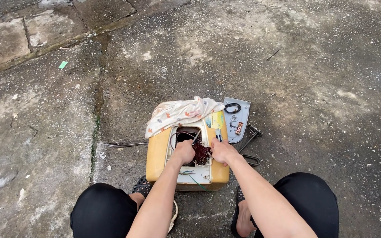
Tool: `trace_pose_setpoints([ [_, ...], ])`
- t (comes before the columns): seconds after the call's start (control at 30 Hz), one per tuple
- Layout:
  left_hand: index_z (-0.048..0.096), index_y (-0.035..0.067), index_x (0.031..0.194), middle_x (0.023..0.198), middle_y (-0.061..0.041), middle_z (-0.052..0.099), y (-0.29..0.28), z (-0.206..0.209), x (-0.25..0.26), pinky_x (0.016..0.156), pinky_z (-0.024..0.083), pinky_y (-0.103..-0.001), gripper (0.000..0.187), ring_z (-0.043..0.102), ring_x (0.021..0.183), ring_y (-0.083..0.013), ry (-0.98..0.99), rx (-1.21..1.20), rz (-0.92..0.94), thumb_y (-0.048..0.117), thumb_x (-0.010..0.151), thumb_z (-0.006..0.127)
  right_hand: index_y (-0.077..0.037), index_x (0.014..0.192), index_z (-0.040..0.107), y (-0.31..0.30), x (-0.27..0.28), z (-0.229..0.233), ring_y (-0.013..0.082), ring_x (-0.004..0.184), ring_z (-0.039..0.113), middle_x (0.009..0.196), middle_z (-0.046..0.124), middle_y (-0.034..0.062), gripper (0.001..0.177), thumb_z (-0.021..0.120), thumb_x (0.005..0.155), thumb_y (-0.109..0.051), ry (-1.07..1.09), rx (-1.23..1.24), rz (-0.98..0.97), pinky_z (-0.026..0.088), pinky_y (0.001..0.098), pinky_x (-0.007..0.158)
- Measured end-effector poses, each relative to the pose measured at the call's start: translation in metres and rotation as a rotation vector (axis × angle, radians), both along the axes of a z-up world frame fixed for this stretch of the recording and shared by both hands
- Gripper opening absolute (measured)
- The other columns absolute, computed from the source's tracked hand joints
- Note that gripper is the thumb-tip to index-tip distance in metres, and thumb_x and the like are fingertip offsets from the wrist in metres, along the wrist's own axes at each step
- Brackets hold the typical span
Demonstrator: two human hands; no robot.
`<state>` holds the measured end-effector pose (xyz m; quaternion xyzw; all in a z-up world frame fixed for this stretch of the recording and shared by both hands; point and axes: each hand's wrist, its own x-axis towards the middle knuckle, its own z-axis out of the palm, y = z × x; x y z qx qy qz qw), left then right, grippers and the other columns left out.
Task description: The person disassembles a yellow electric kettle using a screwdriver, removing the heating element and internal wiring. They manipulate the wires and components, then place the parts on the ground and into a green bucket.
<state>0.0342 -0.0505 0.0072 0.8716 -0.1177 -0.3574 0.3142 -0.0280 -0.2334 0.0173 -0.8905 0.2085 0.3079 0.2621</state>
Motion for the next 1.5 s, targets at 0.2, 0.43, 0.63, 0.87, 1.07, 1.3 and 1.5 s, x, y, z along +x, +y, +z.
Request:
trace_pose_setpoints([
  [0.2,0.049,0.004,0.154,0.144,-0.031,0.057,0.015,0.009,0.017,0.111,0.046,-0.058,0.061,0.051,0.138,-0.0477,-0.042,0.087,-0.068,0.005,0.094,0.04,-0.013,0.129,0.054,0.014,-0.013,0.057,0.0329,0.059,0.073,0.13,0.05,0.0291,0.058,0.021,0.105,-0.053,-0.038,0.044,-0.005,0.068,0.036,0.067],
  [0.43,0.058,0.002,0.143,0.138,-0.03,0.062,0.057,0.072,0.037,0.108,0.049,-0.057,0.054,0.059,0.132,-0.0457,-0.166,0.277,-0.183,0.015,0.093,0.046,-0.014,0.153,0.046,0.056,-0.029,0.125,0.0398,0.128,0.062,0.143,0.051,0.0275,0.088,0.048,0.092,-0.076,0.0,-0.18,0.176,0.049,0.0491,0.107],
  [0.63,0.06,0.003,0.137,0.128,-0.027,0.068,0.11,0.178,0.019,0.101,0.054,-0.055,0.048,0.067,0.122,-0.0451,-0.37,0.53,-0.313,0.012,0.093,0.043,-0.015,0.152,0.049,0.051,-0.019,0.083,0.0388,0.12,0.066,0.137,0.054,0.0244,0.093,0.048,0.088,-0.083,-0.031,-0.282,0.224,0.051,0.0486,0.101],
  [0.87,0.063,0.005,0.133,0.118,-0.027,0.072,0.128,0.222,0.013,0.096,0.056,-0.056,0.046,0.07,0.113,-0.0465,-0.39,0.471,-0.232,0.01,0.091,0.045,-0.025,0.146,0.058,0.048,-0.019,0.078,0.0309,0.132,0.061,0.141,0.059,0.0145,0.087,0.05,0.079,-0.081,-0.087,-0.22,0.08,0.049,0.0397,0.1],
  [1.07,0.062,0.003,0.134,0.119,-0.029,0.071,0.151,0.225,0.021,0.098,0.055,-0.057,0.045,0.069,0.115,-0.0477,-0.384,0.422,-0.183,0.01,0.094,0.043,-0.025,0.139,0.065,-0.001,-0.007,0.075,0.0338,0.133,0.057,0.138,0.061,0.0132,0.073,0.052,0.082,-0.069,-0.294,-0.007,-0.216,0.049,0.0447,0.099],
  [1.3,0.064,0.005,0.132,0.114,-0.031,0.073,0.15,0.244,0.01,0.093,0.056,-0.057,0.045,0.072,0.108,-0.0497,-0.368,0.428,-0.179,0.014,0.098,0.036,-0.008,0.134,0.062,-0.103,0.039,0.08,0.0303,0.099,0.067,0.122,0.061,0.0187,0.08,0.052,0.09,-0.073,-0.655,0.223,-0.858,0.064,0.0343,0.055],
  [1.5,0.061,0.01,0.137,0.113,-0.026,0.076,0.128,0.246,0.009,0.095,0.058,-0.055,0.048,0.074,0.107,-0.0456,-0.242,0.545,-0.262,0.013,0.098,0.034,-0.017,0.137,0.062,-0.182,0.026,-0.022,0.0301,0.102,0.066,0.123,0.063,0.019,0.08,0.043,0.092,-0.081,-0.355,0.028,-0.949,0.067,0.031,0.056],
])
